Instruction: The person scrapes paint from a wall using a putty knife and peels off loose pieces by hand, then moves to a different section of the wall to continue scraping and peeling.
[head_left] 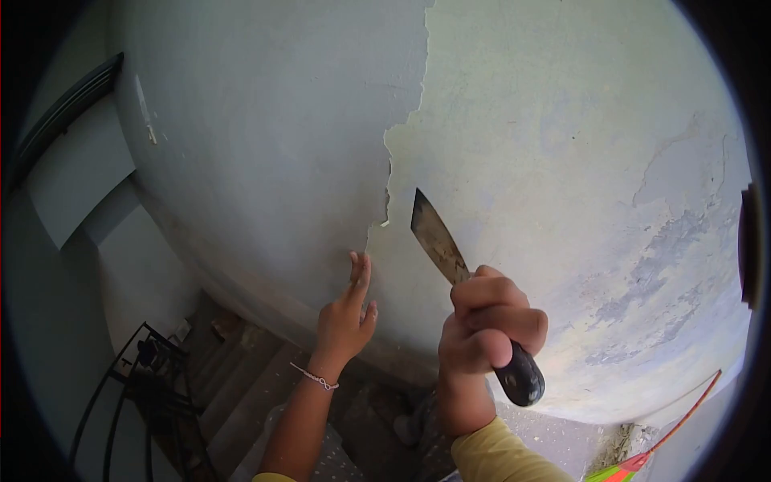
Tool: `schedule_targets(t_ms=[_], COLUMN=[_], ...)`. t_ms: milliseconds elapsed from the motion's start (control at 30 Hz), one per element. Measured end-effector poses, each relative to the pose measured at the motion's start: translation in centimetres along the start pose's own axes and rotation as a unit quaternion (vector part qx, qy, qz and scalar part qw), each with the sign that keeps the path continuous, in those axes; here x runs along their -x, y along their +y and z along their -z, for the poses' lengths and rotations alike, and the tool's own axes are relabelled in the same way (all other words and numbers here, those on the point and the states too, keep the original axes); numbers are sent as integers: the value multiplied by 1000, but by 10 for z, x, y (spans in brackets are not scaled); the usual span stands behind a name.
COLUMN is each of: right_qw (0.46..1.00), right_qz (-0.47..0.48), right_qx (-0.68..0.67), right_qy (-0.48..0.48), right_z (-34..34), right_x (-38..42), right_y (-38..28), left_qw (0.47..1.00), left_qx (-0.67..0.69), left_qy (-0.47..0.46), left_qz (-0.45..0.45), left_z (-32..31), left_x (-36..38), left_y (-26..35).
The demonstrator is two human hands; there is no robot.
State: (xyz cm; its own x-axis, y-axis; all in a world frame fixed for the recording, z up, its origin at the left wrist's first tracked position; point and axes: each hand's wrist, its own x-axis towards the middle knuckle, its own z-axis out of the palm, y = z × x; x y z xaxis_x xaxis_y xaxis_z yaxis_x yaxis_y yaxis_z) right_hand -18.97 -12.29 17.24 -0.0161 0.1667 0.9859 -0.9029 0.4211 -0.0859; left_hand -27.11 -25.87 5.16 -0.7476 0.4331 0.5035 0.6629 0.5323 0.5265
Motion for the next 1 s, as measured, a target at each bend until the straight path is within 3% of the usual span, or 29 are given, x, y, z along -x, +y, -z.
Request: schedule_targets(t_ms=[67, 100, 200, 367, 433, 467, 500, 567, 733, 833, 1000], right_qw=[995, 999, 998, 996, 999, 996, 996, 999, 996, 996, 999], right_qz=[-18, -35, -39, 6, 1, -22, -19, -19, 44, 20, 5], right_qx=[95, 27, 45, -17, 31, -22, -20, 35, -28, -15, 10], right_qy=[21, 3, 0, 90, 20, 80, 82, 27, 69, 88, 35], right_z=[-11, -12, -13, -6, -18, -23, -21, -22, -14, -24, -13], right_x=[3, 18, 8, 4, 19, 26, 27, 18, 12, 29, 18], right_y=[27, 48, 34, 9, 48, 48, 46, 34, 27, 54, 24], left_qw=[1000, 1000, 1000, 1000, 1000, 1000, 1000, 1000, 1000, 1000, 999], left_qx=[3, 0, 13, -2, -2, -1, -3, -6, -6, -15, -17], left_qy=[4, 4, 1, -5, -4, 3, 11, 16, 4, 17, 24], left_qz=[-1, -5, 1, 2, -4, -3, -3, -6, 4, -15, -15], left_z=[1, 1, 3, 2, -2, -3, -3, -3, -1, -4, -2], left_x=[1, 2, 2, 2, 4, 5, 4, 1, 1, 5, 3], left_y=[0, 0, 0, -3, -3, -3, -3, -1, -3, -3, -2])
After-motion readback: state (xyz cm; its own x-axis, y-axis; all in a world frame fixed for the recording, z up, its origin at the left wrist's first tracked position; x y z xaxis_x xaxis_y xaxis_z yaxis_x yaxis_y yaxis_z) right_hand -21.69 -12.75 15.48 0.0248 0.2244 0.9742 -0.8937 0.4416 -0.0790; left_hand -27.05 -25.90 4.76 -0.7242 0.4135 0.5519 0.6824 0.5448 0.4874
